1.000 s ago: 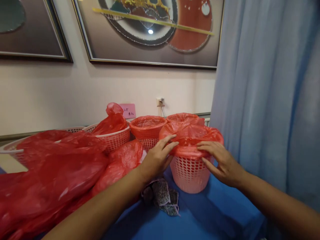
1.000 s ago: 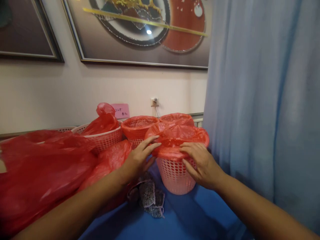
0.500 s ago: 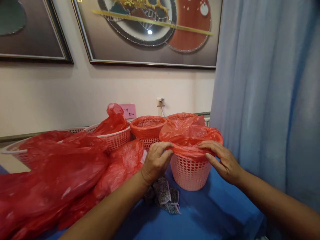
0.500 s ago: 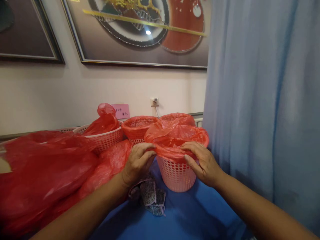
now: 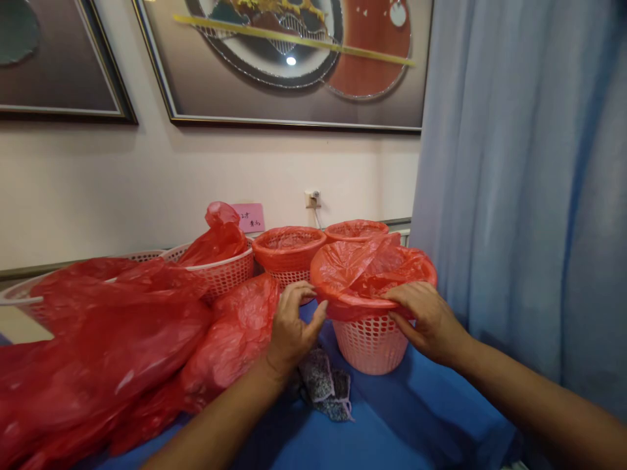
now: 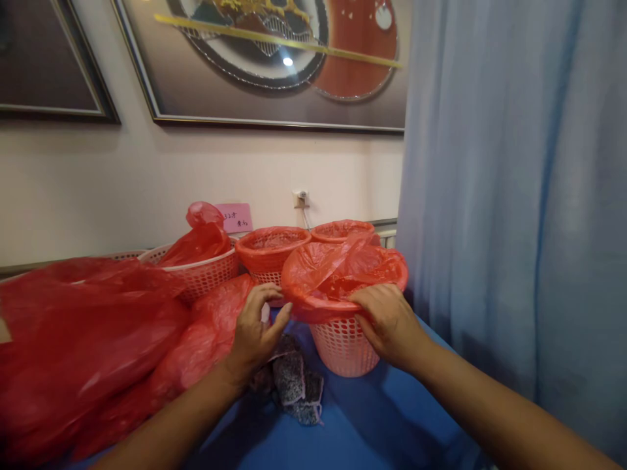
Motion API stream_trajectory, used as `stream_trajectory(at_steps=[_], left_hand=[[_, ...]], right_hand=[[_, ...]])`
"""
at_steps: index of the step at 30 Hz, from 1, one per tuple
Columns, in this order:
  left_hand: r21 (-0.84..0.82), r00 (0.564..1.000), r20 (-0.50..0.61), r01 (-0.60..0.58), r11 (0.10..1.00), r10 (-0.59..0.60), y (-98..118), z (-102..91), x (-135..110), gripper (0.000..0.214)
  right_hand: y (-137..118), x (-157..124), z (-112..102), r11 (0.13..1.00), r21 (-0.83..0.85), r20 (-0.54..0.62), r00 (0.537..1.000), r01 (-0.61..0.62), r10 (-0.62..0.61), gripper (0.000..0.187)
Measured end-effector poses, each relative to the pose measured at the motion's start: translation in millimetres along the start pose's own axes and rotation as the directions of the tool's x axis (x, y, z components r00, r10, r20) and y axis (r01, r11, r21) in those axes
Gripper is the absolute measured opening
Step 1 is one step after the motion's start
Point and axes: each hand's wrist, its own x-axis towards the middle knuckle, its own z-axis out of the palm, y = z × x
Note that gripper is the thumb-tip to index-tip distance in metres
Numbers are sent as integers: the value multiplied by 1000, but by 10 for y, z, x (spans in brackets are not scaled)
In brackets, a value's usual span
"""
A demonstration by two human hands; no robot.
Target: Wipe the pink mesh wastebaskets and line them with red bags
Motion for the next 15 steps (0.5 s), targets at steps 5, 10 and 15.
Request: stream_trajectory(at_steps=[5,10,15], left_hand=[[37,979,173,-112,993,104,139,10,308,24],[-9,939,208,281,960,-273,-131,53,515,6],[-94,783,218,610,787,-582,-445,174,540,16]], right_hand=[[11,4,30,999,-45,-42,999,-7,5,20],[183,-16,-51,998,36,5,999,-43,42,15],[297,-23,-180,992,115,82,995,-60,51,20]])
